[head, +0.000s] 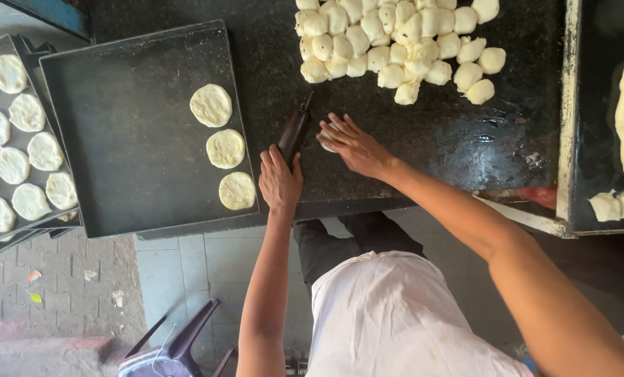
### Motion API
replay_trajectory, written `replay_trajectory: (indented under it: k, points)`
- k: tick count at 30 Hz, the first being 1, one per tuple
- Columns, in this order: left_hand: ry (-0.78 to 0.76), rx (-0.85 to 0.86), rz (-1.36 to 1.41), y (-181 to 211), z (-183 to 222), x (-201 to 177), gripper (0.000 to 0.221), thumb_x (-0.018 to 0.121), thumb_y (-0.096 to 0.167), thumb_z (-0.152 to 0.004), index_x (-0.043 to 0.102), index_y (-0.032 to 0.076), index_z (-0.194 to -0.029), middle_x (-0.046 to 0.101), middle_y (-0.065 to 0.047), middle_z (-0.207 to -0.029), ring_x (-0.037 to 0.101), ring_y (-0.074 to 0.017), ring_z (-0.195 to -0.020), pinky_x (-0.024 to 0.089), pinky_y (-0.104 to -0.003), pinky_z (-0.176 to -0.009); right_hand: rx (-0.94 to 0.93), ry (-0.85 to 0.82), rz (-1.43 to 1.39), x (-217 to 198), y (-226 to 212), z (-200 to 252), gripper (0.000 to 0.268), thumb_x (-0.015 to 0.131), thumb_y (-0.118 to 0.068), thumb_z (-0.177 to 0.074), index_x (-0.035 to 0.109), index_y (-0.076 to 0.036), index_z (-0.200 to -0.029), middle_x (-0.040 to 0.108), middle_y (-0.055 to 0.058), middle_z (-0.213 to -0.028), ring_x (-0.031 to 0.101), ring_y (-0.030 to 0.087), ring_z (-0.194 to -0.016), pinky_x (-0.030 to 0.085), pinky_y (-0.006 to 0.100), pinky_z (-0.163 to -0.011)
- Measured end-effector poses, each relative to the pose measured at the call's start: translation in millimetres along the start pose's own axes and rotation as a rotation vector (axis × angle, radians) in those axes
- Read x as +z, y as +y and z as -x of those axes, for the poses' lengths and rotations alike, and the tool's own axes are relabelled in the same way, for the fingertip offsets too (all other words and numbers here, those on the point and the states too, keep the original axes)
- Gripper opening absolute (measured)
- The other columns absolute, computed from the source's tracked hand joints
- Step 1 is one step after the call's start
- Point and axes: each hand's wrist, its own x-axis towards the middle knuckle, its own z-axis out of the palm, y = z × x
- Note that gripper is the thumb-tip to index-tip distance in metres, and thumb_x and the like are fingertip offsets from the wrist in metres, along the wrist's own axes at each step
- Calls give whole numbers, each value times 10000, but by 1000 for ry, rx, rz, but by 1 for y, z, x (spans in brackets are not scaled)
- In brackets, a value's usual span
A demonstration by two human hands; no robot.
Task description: The person shapes small portions of dough and flattens them with a rolling pin on a dark counter, placing the flattened circles onto large black baking trays.
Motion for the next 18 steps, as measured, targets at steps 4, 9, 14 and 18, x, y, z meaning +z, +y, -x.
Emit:
replay_trajectory:
  k: [4, 9, 14, 18]
  points:
    - [55, 40, 2, -1, -1, -2, 482, 654, 377, -1023, 534, -15, -1276, 585, -140, -1041, 667, -282, -840, 562, -384, -608, 127, -65, -470, -16, -17, 3, 828, 632, -388, -959, 306, 62, -1573, 388, 254, -1568, 319, 433, -1446, 286, 485, -1196]
    - [71, 52, 67, -3, -17, -7, 560, 731, 462, -927, 568, 11, -1215, 606, -139, -1041, 686, -320, -869, 569, -435, -644, 26, 11, 206, -13, -59, 26, 794, 568, -563, -924, 504, 57, -1416, 517, 263, -1469, 437, 453, -1396, 350, 542, -1146]
    - [-129, 241, 202, -9, -40, -3, 585, 769, 539, -887, 612, 34, -1137, 640, -113, -1045, 728, -309, -859, 579, -437, -631, 263, 164, -276, -23, -14, -3, 302, 599, -283, -1070, 681, -93, -1290, 760, 98, -1133, 743, 281, -981, 581, 419, -880]
    - [-236, 520, 150, -1, -38, 1, 663, 738, 629, -863, 615, 29, -1117, 642, -119, -1007, 740, -305, -836, 597, -430, -614, 208, 438, -220, -16, 19, 10, 149, 623, -187, -1081, 686, -79, -1163, 759, 111, -908, 747, 292, -754, 561, 415, -648]
